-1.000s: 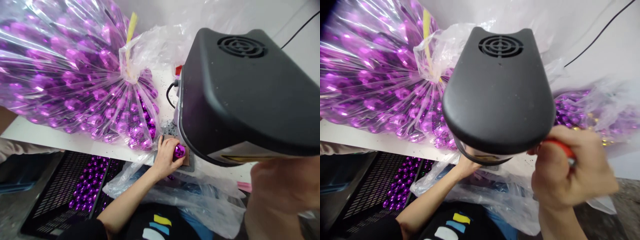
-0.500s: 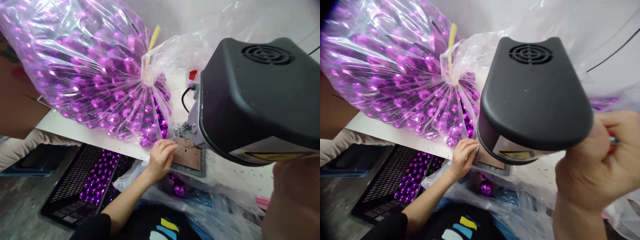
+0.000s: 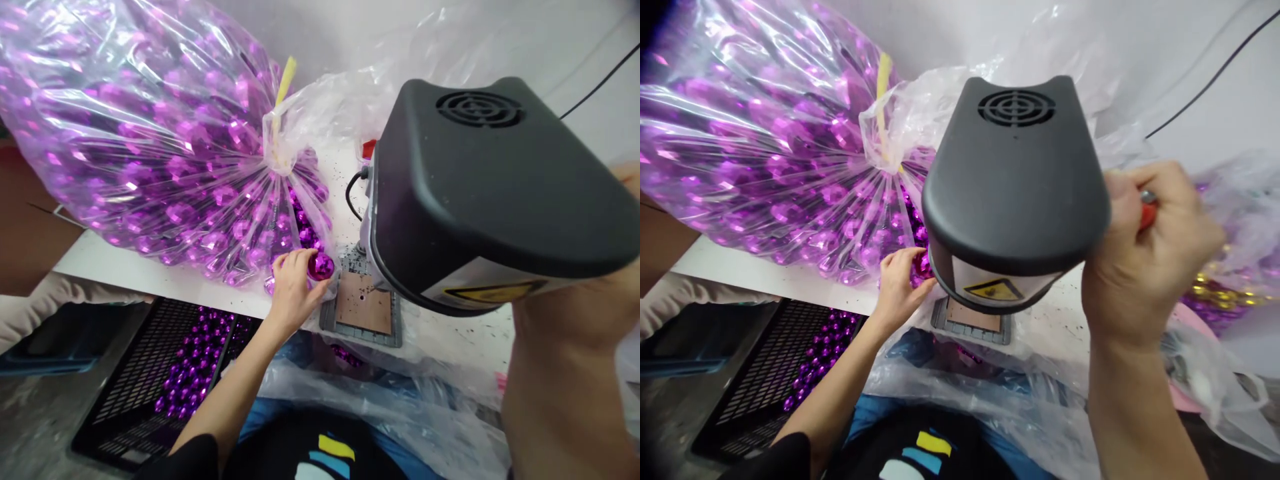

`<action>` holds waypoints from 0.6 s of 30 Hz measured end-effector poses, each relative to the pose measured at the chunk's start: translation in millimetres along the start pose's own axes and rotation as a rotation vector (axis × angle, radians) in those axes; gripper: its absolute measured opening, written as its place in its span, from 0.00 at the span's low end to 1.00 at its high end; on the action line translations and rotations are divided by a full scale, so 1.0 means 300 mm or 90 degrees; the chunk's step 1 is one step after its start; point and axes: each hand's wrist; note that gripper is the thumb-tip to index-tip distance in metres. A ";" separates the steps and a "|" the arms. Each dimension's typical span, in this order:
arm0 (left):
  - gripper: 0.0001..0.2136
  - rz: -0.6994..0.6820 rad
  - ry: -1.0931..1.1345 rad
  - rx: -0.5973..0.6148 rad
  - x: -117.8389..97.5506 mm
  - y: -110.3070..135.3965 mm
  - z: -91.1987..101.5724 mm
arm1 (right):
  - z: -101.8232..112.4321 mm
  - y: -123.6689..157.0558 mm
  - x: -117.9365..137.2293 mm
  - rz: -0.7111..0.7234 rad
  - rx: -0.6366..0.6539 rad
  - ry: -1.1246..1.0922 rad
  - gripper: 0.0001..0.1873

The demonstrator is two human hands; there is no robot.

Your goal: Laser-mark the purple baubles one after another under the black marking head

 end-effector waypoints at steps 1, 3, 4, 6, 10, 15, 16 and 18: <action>0.23 0.011 0.083 -0.002 -0.012 0.021 0.020 | -0.006 -0.006 0.007 -0.004 -0.004 -0.021 0.25; 0.24 0.035 0.270 0.049 -0.038 0.063 0.040 | -0.012 -0.011 0.015 -0.013 -0.016 -0.048 0.25; 0.25 0.053 0.367 0.094 -0.051 0.083 0.039 | -0.013 -0.012 0.016 -0.015 -0.021 -0.052 0.26; 0.26 0.102 0.541 0.189 -0.069 0.111 0.017 | -0.009 -0.010 0.014 -0.015 -0.016 -0.059 0.25; 0.26 0.179 0.712 0.278 -0.076 0.127 -0.060 | -0.001 -0.007 0.007 -0.013 0.005 -0.045 0.23; 0.28 0.194 0.619 0.240 -0.071 0.113 -0.148 | -0.006 -0.011 0.026 -0.044 0.007 -0.055 0.24; 0.27 0.188 0.579 0.226 -0.073 0.109 -0.162 | -0.008 -0.011 0.034 -0.052 0.005 -0.060 0.25; 0.25 0.168 0.511 0.205 -0.078 0.100 -0.186 | -0.011 -0.012 0.047 -0.062 -0.001 -0.069 0.27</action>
Point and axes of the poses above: each hand's wrist, its own y-axis away from the middle knuckle, its own z-axis out of the back of the hand, x = y × z, and after that the axes turned 12 degrees about -y, right-handed
